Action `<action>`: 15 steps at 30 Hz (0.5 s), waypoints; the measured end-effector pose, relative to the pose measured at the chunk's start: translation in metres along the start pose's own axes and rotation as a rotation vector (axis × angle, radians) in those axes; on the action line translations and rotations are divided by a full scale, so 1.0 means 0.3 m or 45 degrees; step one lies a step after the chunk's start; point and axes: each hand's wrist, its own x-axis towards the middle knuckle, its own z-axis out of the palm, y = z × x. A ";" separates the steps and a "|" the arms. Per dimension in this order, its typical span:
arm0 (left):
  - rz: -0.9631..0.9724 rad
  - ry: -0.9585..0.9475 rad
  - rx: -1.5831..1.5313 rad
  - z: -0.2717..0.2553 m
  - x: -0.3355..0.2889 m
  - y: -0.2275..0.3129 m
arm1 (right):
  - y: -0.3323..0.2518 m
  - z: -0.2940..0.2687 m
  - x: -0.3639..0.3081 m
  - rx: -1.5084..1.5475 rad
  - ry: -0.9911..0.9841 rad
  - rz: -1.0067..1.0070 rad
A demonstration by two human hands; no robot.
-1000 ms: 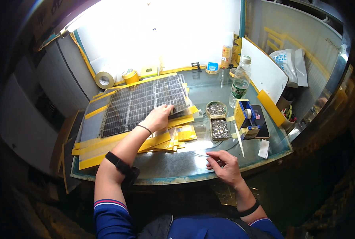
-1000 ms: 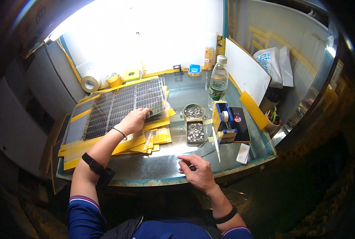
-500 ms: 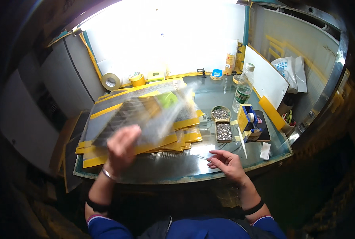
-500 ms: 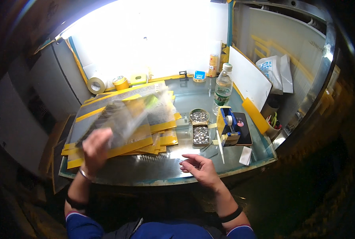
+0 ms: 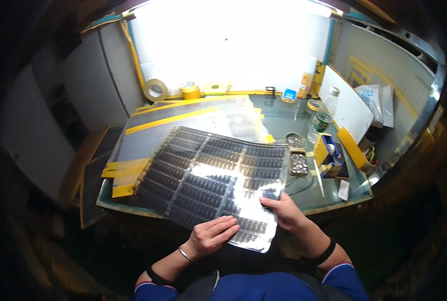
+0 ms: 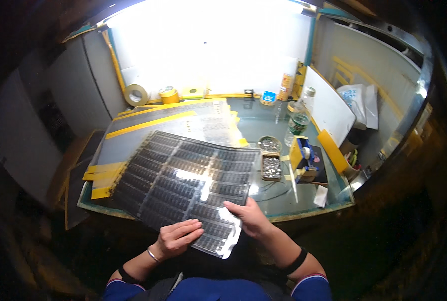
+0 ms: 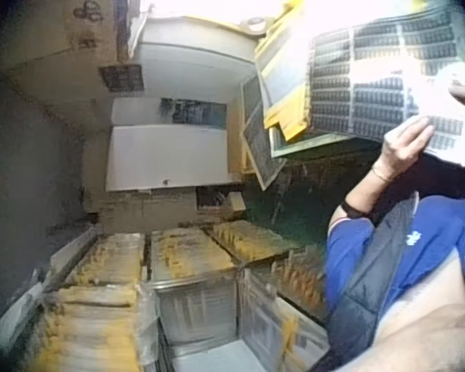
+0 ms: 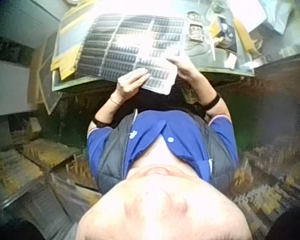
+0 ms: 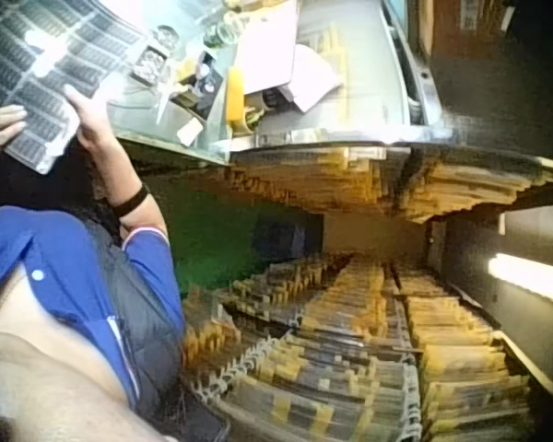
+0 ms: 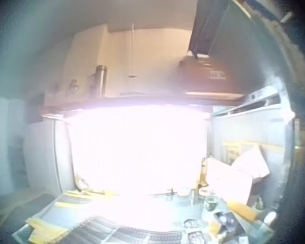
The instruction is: Peeling and inspecting patterned film sheets on a light table using a stylus tool.
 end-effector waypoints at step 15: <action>-1.280 0.079 0.445 -0.269 -0.233 -0.281 | -0.129 -0.186 -0.166 -0.473 0.168 -0.396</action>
